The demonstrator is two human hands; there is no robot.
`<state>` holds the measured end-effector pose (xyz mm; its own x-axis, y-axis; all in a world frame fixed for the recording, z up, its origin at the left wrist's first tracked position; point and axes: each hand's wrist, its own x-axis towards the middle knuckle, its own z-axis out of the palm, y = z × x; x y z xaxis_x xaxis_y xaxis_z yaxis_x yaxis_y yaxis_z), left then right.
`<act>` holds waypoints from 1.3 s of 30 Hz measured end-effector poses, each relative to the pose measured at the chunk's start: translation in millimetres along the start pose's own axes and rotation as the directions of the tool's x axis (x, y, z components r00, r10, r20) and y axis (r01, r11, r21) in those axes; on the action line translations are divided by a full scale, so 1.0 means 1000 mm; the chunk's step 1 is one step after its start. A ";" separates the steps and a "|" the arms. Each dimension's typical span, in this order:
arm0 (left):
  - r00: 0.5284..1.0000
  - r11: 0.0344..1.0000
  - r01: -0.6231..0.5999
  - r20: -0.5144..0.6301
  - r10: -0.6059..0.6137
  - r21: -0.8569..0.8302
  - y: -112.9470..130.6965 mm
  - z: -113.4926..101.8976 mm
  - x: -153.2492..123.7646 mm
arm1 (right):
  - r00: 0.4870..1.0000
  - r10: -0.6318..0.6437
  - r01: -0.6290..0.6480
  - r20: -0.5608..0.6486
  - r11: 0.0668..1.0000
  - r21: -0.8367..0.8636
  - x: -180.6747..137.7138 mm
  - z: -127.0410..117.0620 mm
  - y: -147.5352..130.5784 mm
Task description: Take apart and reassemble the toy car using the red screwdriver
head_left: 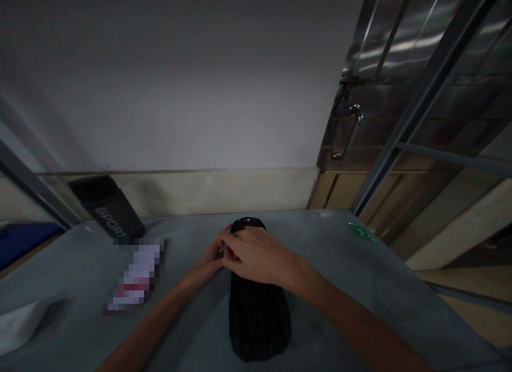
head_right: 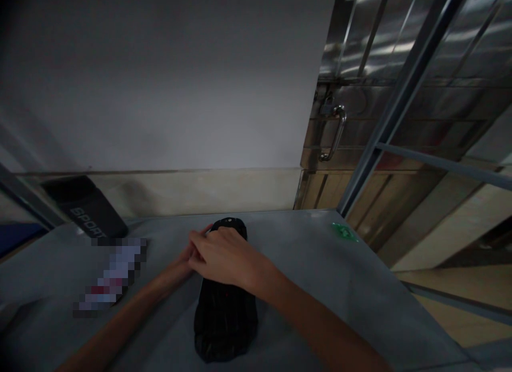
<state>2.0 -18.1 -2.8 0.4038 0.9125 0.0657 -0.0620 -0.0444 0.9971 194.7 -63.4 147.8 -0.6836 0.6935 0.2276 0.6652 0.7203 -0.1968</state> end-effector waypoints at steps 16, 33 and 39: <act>0.995 0.994 0.104 0.000 -0.104 -0.032 0.009 0.006 -0.001 | 0.848 0.494 -0.285 -0.194 0.732 0.618 -0.046 0.043 0.109; 0.992 0.995 0.101 -0.076 -0.101 -0.014 0.018 0.009 -0.004 | 0.854 0.516 -0.518 0.062 0.855 0.030 -0.071 0.089 0.106; 0.985 0.991 0.026 -0.172 -0.003 0.134 0.012 -0.007 0.003 | 0.862 0.507 -0.507 0.017 0.862 0.001 -0.071 0.091 0.109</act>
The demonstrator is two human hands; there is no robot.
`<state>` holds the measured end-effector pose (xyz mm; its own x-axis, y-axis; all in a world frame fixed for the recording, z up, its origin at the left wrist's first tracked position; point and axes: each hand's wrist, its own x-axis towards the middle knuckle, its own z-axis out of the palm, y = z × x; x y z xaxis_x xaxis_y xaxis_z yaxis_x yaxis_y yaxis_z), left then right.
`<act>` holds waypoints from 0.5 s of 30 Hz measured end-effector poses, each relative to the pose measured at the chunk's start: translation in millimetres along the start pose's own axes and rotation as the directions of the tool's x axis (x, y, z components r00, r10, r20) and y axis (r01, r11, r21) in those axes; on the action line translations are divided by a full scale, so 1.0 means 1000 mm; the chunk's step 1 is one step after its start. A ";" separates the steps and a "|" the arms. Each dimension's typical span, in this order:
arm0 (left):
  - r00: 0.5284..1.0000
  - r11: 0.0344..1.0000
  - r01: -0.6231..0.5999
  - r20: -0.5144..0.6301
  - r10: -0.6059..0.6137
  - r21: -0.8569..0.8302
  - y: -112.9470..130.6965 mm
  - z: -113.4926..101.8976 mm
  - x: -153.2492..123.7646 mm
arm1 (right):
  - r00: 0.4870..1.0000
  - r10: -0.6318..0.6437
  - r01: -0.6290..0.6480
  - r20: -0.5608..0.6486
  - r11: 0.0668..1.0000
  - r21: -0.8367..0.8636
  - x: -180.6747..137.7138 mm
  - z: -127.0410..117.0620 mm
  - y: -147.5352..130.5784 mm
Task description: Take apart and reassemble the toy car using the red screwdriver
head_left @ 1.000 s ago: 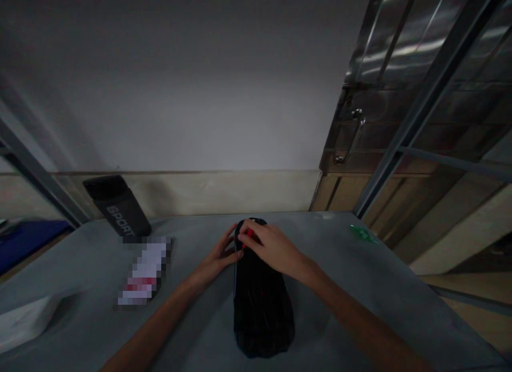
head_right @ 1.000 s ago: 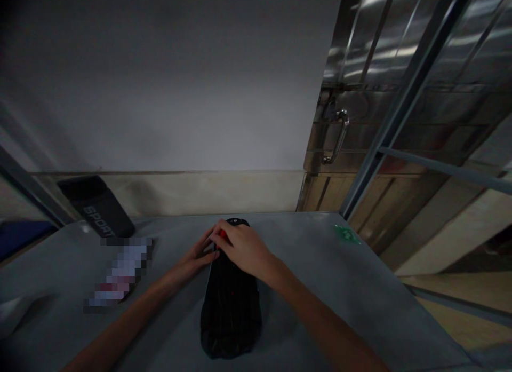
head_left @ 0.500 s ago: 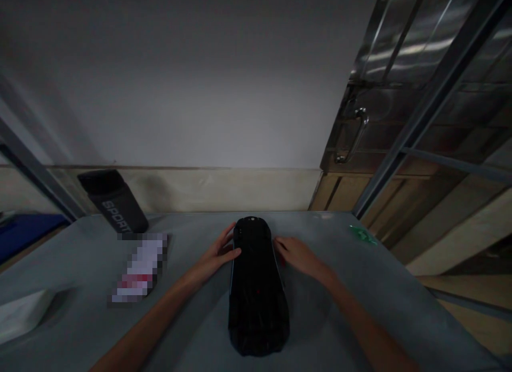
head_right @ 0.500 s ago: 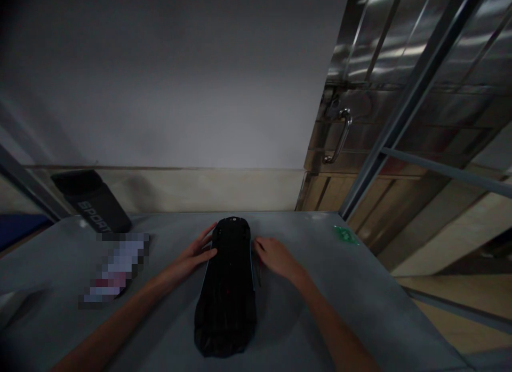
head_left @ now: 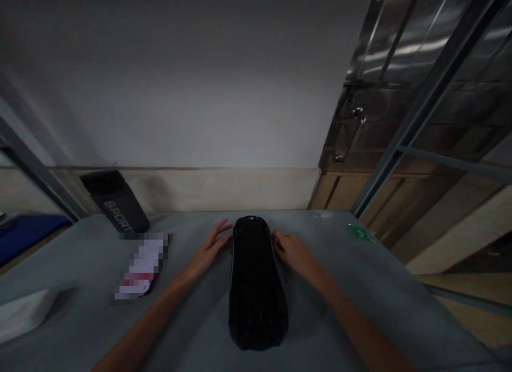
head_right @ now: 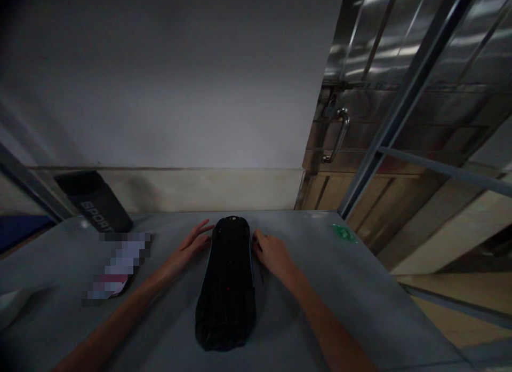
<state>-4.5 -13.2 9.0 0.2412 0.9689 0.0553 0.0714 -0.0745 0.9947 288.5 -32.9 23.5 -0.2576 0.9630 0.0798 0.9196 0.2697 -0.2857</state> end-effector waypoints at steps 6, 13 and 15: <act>0.985 0.835 -0.170 0.087 0.146 0.524 0.007 -0.005 -0.003 | 0.999 -0.016 0.016 -0.042 1.000 -0.004 0.001 0.002 0.003; 0.974 0.808 -0.228 0.114 0.198 0.544 0.003 -0.002 -0.003 | 0.998 -0.021 0.021 -0.052 1.000 0.000 0.001 0.000 0.002; 0.972 0.809 -0.233 0.114 0.204 0.540 0.003 -0.002 -0.003 | 0.998 -0.020 0.020 -0.051 1.000 0.003 0.001 0.000 0.002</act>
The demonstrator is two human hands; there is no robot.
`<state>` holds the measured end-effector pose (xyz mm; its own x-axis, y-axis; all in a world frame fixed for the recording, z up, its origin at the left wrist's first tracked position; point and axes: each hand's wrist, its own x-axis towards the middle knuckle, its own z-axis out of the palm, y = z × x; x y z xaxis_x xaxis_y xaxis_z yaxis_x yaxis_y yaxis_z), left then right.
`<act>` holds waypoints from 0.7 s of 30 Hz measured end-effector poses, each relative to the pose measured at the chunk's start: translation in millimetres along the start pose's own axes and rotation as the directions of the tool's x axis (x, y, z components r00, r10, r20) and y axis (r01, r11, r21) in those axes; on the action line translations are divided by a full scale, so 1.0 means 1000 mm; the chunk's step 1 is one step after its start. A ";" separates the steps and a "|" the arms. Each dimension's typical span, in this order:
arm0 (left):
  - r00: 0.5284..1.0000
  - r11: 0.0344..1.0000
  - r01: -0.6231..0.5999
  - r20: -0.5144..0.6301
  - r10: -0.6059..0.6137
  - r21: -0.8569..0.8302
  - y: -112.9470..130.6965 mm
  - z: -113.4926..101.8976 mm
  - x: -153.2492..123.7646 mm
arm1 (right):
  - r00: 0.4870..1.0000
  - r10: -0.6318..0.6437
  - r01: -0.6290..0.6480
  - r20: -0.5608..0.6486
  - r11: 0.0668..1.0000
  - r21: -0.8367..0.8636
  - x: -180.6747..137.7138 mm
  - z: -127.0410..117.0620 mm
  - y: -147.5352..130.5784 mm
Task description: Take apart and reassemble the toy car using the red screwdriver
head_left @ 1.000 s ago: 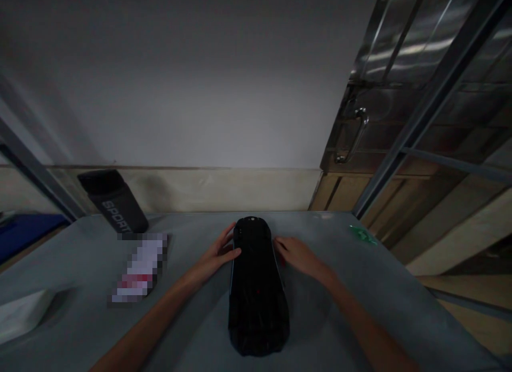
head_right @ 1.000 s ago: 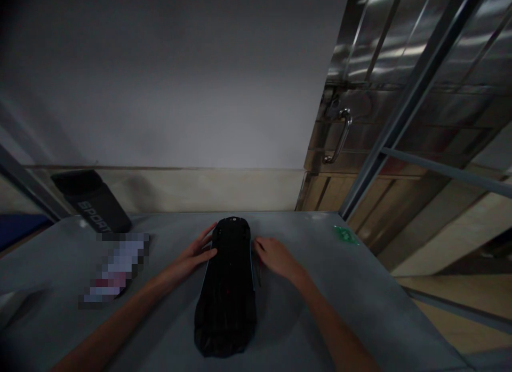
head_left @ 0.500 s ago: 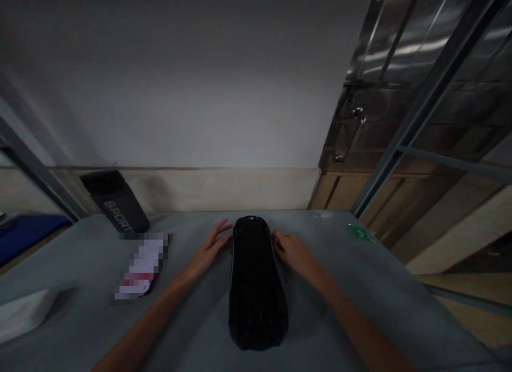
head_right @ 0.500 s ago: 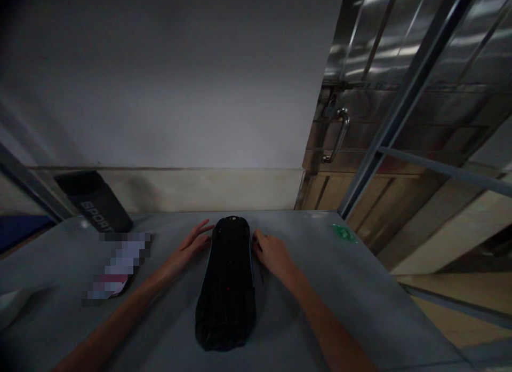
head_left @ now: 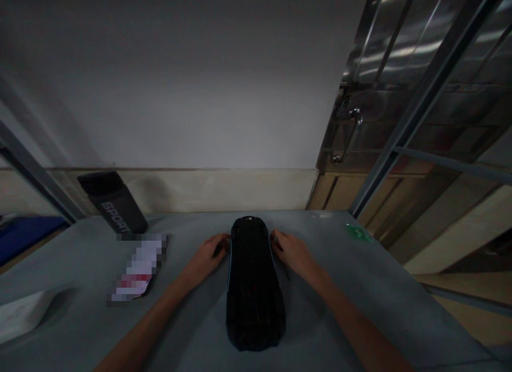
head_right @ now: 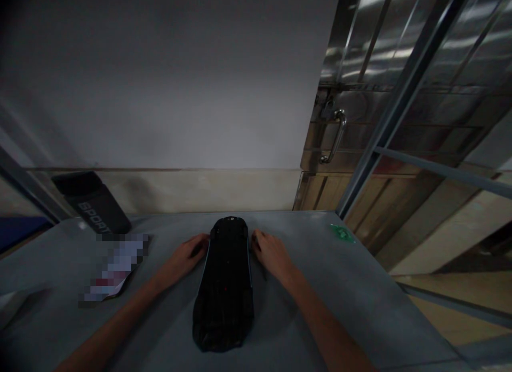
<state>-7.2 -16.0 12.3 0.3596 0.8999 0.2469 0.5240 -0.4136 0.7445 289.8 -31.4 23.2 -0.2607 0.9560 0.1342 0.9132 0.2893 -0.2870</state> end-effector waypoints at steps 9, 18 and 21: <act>1.000 1.000 0.015 0.019 -0.015 -0.006 0.006 -0.002 0.000 | 1.000 0.016 -0.016 -0.004 1.000 0.005 0.000 -0.001 -0.002; 1.000 0.999 0.020 -0.001 -0.020 -0.028 0.006 -0.002 0.000 | 1.000 0.007 -0.007 -0.007 1.000 0.010 0.001 0.002 0.001; 1.000 0.999 0.020 -0.008 -0.020 -0.043 0.006 -0.002 0.000 | 1.000 0.000 0.000 -0.008 1.000 0.016 0.001 0.002 0.001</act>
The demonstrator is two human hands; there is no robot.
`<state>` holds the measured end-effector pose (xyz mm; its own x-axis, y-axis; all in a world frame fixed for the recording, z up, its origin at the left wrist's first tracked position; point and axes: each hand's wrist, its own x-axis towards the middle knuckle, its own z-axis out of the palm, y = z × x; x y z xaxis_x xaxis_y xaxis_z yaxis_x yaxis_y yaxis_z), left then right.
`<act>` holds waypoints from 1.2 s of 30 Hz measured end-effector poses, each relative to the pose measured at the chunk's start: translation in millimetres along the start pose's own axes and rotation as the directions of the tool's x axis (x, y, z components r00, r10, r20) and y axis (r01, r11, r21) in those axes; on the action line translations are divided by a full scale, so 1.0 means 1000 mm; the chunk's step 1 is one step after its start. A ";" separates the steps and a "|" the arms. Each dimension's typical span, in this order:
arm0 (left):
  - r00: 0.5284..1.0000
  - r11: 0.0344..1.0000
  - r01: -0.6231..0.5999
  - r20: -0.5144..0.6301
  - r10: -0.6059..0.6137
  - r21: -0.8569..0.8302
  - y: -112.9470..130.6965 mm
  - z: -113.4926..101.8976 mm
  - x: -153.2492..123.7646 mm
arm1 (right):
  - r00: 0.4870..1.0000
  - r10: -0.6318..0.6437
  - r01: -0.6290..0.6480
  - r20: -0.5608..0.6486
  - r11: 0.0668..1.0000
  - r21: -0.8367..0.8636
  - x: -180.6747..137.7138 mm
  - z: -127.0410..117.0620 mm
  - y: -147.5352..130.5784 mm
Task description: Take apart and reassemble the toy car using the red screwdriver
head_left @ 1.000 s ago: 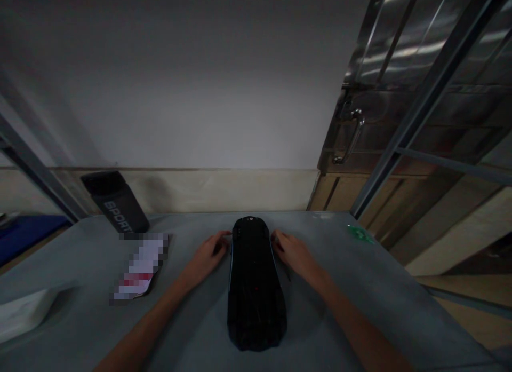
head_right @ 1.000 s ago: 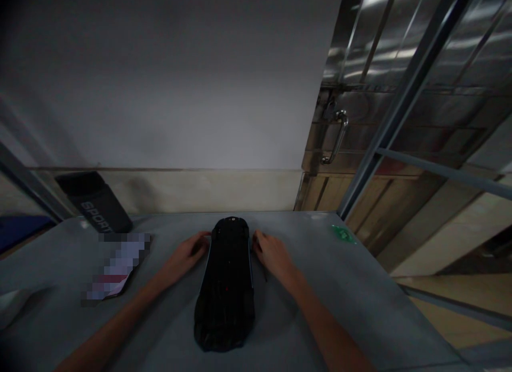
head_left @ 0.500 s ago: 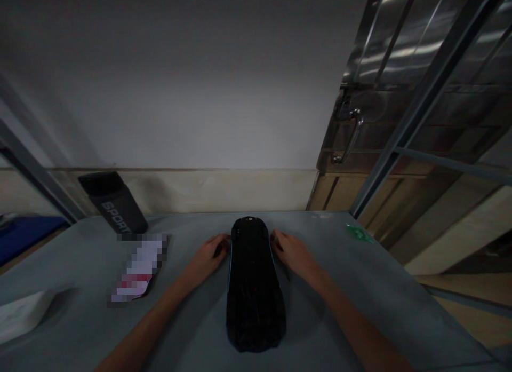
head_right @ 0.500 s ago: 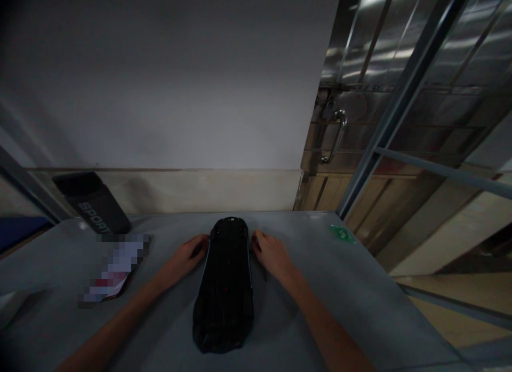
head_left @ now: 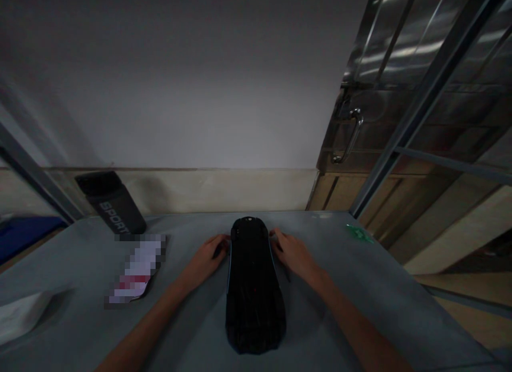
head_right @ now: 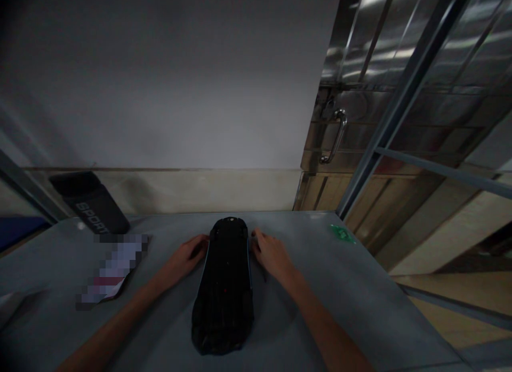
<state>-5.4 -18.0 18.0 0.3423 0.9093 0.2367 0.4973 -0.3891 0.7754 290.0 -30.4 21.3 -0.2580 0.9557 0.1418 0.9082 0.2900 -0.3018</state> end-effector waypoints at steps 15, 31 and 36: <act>0.999 0.999 0.000 0.032 -0.001 0.045 0.001 -0.001 0.000 | 1.000 0.016 -0.016 0.004 1.000 0.001 0.001 -0.001 -0.002; 0.996 0.977 0.012 0.080 -0.030 0.211 0.002 0.000 0.000 | 1.000 0.000 0.000 0.013 1.000 -0.011 0.001 0.001 0.001; 0.995 0.978 0.016 0.088 -0.035 0.210 0.004 -0.001 0.000 | 1.000 -0.004 0.004 0.015 1.000 -0.009 0.001 0.000 0.000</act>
<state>-4.0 -19.0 21.6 0.3937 0.9058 0.1569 0.6589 -0.3971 0.6389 289.7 -29.9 21.8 -0.2664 0.9553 0.1284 0.9100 0.2932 -0.2933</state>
